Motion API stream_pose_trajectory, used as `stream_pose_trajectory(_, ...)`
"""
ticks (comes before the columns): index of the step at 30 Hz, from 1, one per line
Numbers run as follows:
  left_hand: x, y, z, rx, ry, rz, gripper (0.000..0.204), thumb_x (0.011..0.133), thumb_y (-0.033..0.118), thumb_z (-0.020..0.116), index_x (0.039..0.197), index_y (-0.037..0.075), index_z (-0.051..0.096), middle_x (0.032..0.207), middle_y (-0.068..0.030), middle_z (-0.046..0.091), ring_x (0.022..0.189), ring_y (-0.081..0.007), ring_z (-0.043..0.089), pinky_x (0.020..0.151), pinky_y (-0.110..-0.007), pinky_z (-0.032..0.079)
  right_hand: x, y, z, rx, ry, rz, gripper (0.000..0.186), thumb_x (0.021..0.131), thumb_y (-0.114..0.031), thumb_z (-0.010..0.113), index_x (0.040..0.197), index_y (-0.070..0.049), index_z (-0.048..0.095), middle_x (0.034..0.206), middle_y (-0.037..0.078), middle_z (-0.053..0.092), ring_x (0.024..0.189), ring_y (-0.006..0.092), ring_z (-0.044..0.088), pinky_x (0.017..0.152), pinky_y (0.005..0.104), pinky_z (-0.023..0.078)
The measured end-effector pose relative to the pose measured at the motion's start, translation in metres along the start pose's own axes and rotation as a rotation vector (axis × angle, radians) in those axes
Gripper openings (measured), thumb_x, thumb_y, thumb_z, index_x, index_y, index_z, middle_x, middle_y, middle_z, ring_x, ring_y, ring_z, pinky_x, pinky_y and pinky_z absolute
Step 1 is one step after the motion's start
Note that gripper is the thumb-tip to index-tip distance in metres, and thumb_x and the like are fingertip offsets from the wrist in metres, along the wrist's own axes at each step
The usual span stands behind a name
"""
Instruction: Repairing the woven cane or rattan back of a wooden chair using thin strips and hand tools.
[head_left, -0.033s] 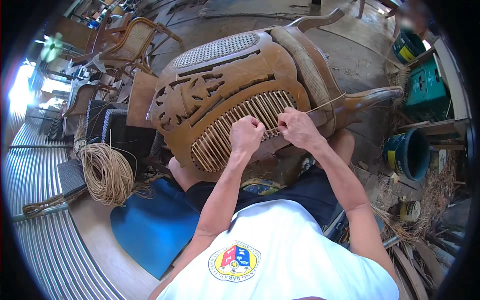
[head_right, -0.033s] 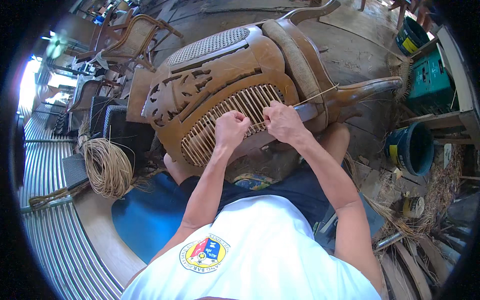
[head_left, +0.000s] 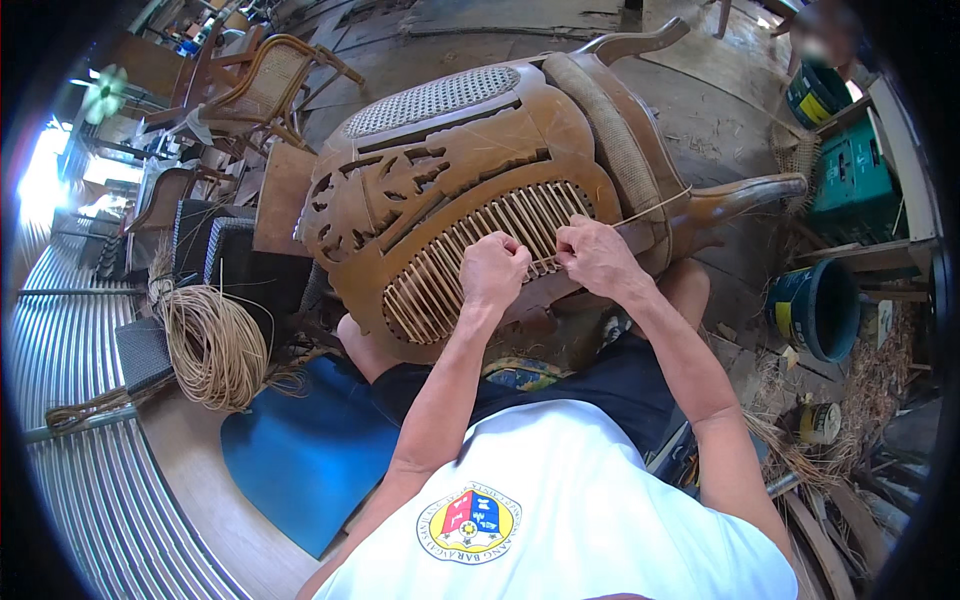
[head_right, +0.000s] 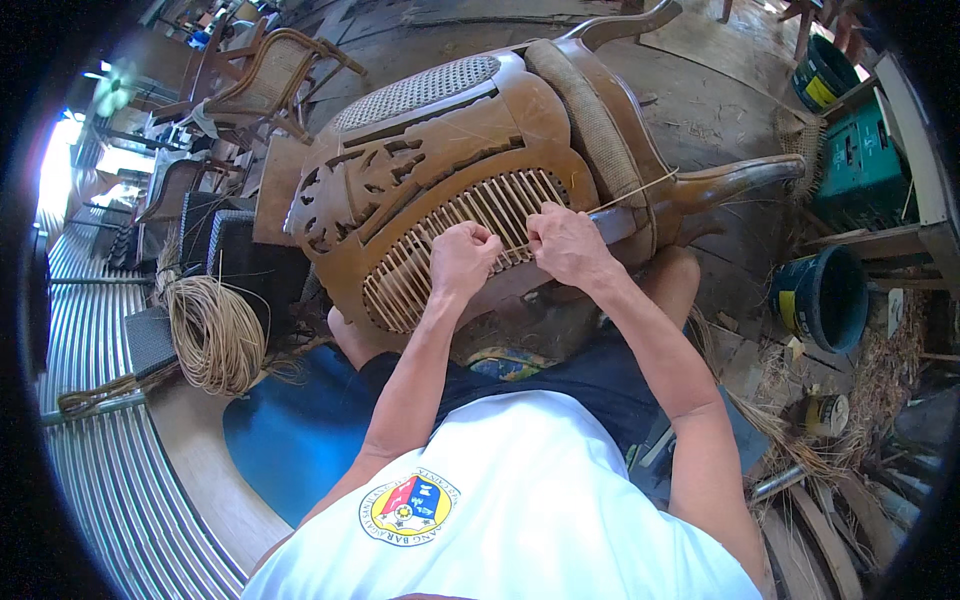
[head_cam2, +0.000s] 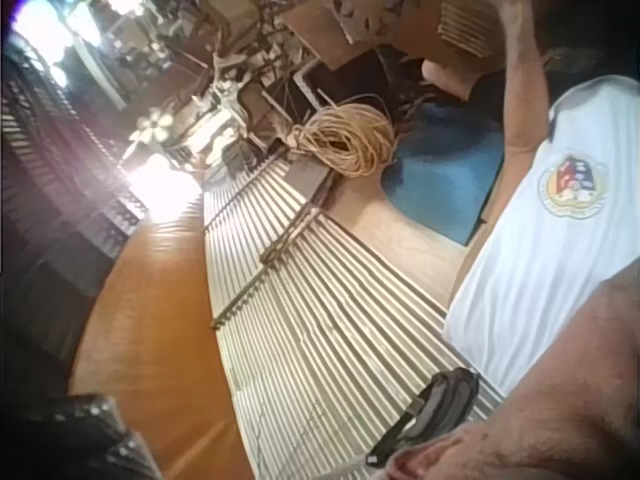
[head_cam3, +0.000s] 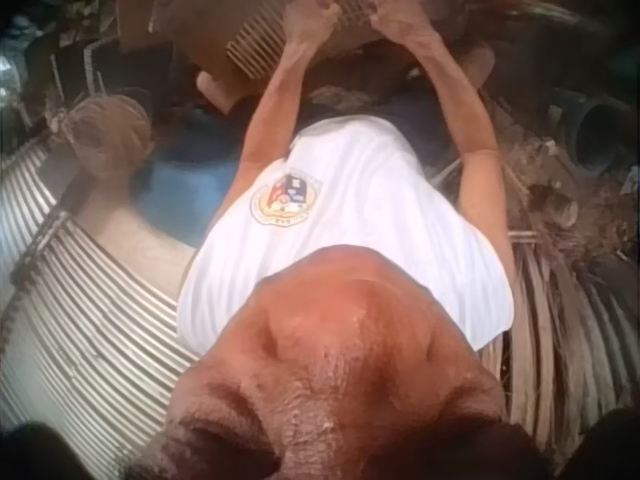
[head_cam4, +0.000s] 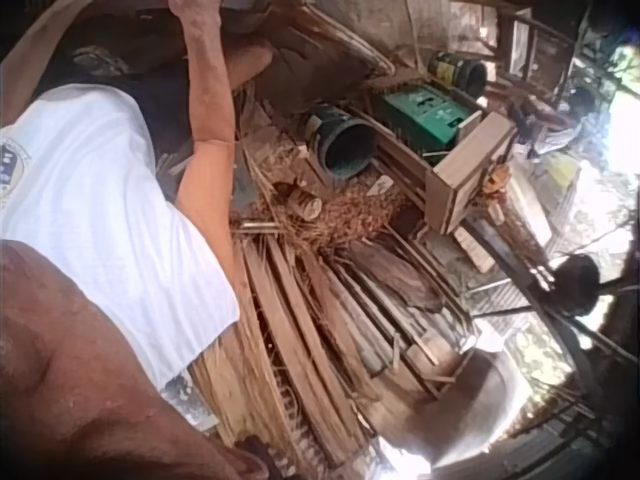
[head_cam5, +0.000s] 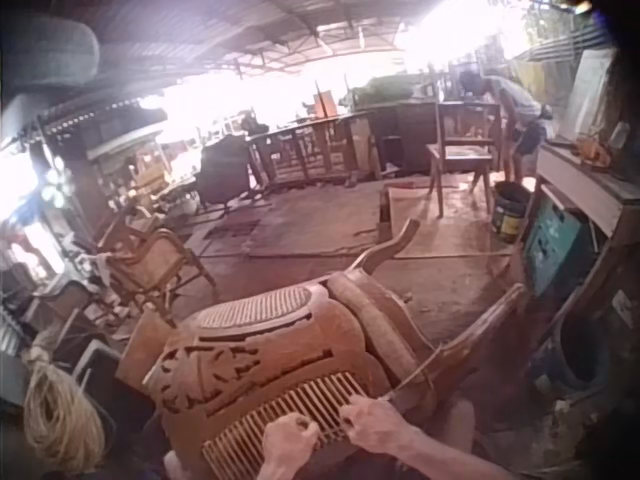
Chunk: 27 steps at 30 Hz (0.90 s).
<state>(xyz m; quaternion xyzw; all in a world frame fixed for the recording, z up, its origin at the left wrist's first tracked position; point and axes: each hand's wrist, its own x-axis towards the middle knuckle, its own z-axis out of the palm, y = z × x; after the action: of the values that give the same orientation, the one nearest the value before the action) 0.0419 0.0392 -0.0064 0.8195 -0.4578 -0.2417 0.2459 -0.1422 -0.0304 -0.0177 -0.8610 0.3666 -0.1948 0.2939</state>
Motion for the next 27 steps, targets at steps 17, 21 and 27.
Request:
stream_pose_trajectory(17, -0.008, 0.015, -0.022, 0.182, -0.297, 0.284, 0.016, 0.091, 0.021, 0.067, 0.094, 0.009, 0.077, 0.087, -0.0191, 0.074, 0.084, -0.0371, 0.073, 0.077, -0.047, 0.058, -0.015, -0.002, -0.006, 0.014, -0.008, 0.111, 0.008, 0.086, -0.012, 0.066, 0.086, -0.004, 0.069, 0.094, 0.016, 0.065, 0.092, 0.0372, 0.067, 0.082, 0.0473, 0.054)
stream_pose_trajectory(21, -0.004, 0.005, -0.020, 0.009, -0.354, 0.246, 0.018, 0.089, 0.020, 0.072, 0.098, 0.006, 0.079, 0.080, -0.0173, 0.073, 0.073, -0.0289, 0.073, 0.068, -0.038, 0.057, -0.014, 0.000, -0.003, 0.025, -0.008, 0.116, 0.008, 0.087, -0.013, 0.067, 0.086, -0.005, 0.069, 0.094, 0.015, 0.065, 0.092, 0.0369, 0.067, 0.082, 0.0474, 0.054)
stream_pose_trajectory(27, -0.026, -0.020, -0.004, 0.099, 0.067, 0.607, 0.015, 0.092, 0.016, 0.073, 0.099, 0.003, 0.078, 0.073, -0.0074, 0.073, 0.064, -0.0123, 0.067, 0.061, -0.030, 0.053, -0.011, 0.005, -0.004, 0.078, -0.008, 0.079, 0.011, 0.089, -0.015, 0.070, 0.087, -0.005, 0.070, 0.094, 0.014, 0.065, 0.092, 0.0363, 0.067, 0.083, 0.0469, 0.053)
